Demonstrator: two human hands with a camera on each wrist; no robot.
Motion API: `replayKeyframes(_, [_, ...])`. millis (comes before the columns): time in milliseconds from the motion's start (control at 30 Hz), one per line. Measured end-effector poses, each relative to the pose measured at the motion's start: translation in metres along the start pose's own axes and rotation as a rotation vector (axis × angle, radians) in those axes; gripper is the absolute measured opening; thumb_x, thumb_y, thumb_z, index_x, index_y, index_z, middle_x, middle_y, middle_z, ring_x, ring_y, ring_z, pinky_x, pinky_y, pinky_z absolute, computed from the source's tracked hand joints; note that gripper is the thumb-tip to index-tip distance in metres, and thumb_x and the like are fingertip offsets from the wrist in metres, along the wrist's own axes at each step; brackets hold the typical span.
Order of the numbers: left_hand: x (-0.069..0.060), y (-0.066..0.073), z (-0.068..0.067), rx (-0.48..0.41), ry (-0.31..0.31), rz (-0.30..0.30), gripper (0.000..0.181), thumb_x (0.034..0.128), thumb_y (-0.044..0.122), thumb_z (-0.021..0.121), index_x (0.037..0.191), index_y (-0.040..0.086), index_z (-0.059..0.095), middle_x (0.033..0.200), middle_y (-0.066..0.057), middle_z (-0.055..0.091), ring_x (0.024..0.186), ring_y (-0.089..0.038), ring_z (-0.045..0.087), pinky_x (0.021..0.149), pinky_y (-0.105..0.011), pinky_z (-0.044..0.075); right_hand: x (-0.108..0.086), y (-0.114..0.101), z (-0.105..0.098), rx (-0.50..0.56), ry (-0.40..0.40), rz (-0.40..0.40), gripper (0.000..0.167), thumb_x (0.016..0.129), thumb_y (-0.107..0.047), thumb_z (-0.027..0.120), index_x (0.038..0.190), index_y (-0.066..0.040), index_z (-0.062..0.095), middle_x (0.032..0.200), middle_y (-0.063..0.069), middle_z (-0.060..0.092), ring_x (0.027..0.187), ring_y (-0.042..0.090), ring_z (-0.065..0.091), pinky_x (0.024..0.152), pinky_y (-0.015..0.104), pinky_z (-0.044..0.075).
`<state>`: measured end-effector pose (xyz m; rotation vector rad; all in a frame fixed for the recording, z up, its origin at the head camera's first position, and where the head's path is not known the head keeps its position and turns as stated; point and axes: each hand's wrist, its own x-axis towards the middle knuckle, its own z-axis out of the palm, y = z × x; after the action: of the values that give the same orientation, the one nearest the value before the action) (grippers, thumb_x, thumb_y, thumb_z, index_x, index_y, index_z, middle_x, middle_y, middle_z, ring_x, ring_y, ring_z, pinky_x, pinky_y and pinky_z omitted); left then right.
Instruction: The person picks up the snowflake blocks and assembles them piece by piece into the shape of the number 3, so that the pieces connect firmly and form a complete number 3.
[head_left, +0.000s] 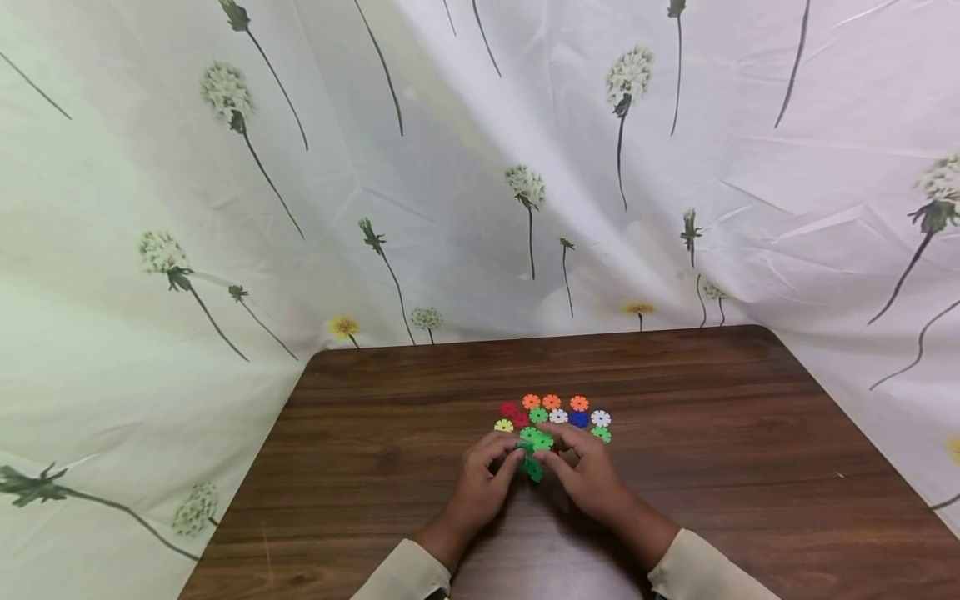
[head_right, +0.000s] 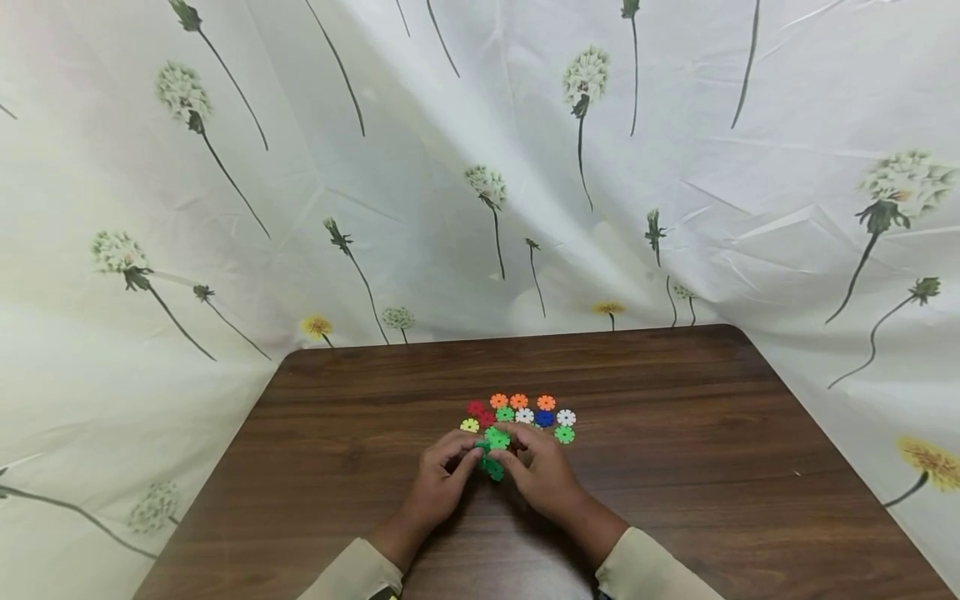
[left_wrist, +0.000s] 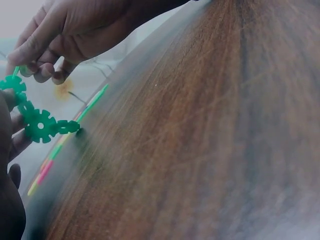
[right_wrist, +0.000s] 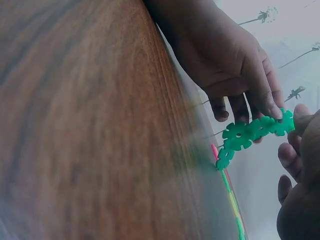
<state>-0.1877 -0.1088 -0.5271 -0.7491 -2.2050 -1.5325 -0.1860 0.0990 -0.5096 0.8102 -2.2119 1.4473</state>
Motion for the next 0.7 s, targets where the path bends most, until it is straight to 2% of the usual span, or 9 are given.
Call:
replayKeyframes(133, [0.0002, 0.0009, -0.0005, 0.009, -0.007, 0.003, 0.017, 0.1031, 0.000, 0.072, 0.114, 0.009, 0.081, 0.115, -0.008, 0.079, 0.102, -0.005, 0.070, 0.084, -0.027, 0.061, -0.0001, -0.0008, -0.0006, -0.011, 0.004, -0.002, 0.042, 0.097, -0.002, 0.080, 0.138, 0.002, 0.071, 0.115, 0.013, 0.081, 0.086, 0.005, 0.061, 0.075, 0.027, 0.058])
replayKeyframes(267, [0.0003, 0.0000, -0.0010, 0.011, -0.014, 0.007, 0.016, 0.1033, 0.003, 0.072, 0.116, 0.008, 0.081, 0.116, -0.010, 0.078, 0.107, -0.009, 0.073, 0.089, -0.029, 0.063, 0.0007, -0.0009, -0.0010, -0.003, 0.018, 0.026, 0.046, 0.096, -0.003, 0.081, 0.140, 0.003, 0.070, 0.108, 0.011, 0.080, 0.087, 0.004, 0.062, 0.076, 0.027, 0.059])
replayKeyframes(433, [0.0006, -0.0023, -0.0005, 0.019, 0.004, 0.050, 0.015, 0.1049, 0.006, 0.072, 0.116, 0.006, 0.082, 0.114, -0.012, 0.078, 0.108, -0.020, 0.076, 0.093, -0.029, 0.063, 0.0020, 0.0004, -0.0012, 0.025, 0.015, 0.035, 0.039, 0.096, -0.004, 0.081, 0.134, 0.000, 0.075, 0.111, 0.012, 0.082, 0.093, 0.003, 0.068, 0.075, 0.027, 0.061])
replayKeyframes(600, [0.0000, -0.0026, -0.0019, -0.002, 0.029, 0.104, 0.015, 0.1030, 0.001, 0.072, 0.112, 0.002, 0.083, 0.110, -0.014, 0.077, 0.103, -0.028, 0.077, 0.091, -0.026, 0.062, 0.0019, 0.0013, 0.0010, -0.008, 0.017, -0.022, 0.037, 0.094, -0.001, 0.081, 0.130, 0.001, 0.077, 0.114, 0.016, 0.081, 0.094, 0.013, 0.074, 0.074, 0.027, 0.063])
replayKeyframes(700, [0.0001, -0.0013, -0.0028, 0.000, 0.031, 0.126, 0.015, 0.1026, 0.000, 0.072, 0.112, -0.001, 0.083, 0.109, -0.016, 0.077, 0.100, -0.030, 0.077, 0.090, -0.024, 0.062, 0.0012, 0.0004, 0.0021, -0.027, 0.019, -0.029, 0.037, 0.093, 0.000, 0.082, 0.129, 0.001, 0.077, 0.119, 0.022, 0.080, 0.097, 0.021, 0.077, 0.075, 0.026, 0.064])
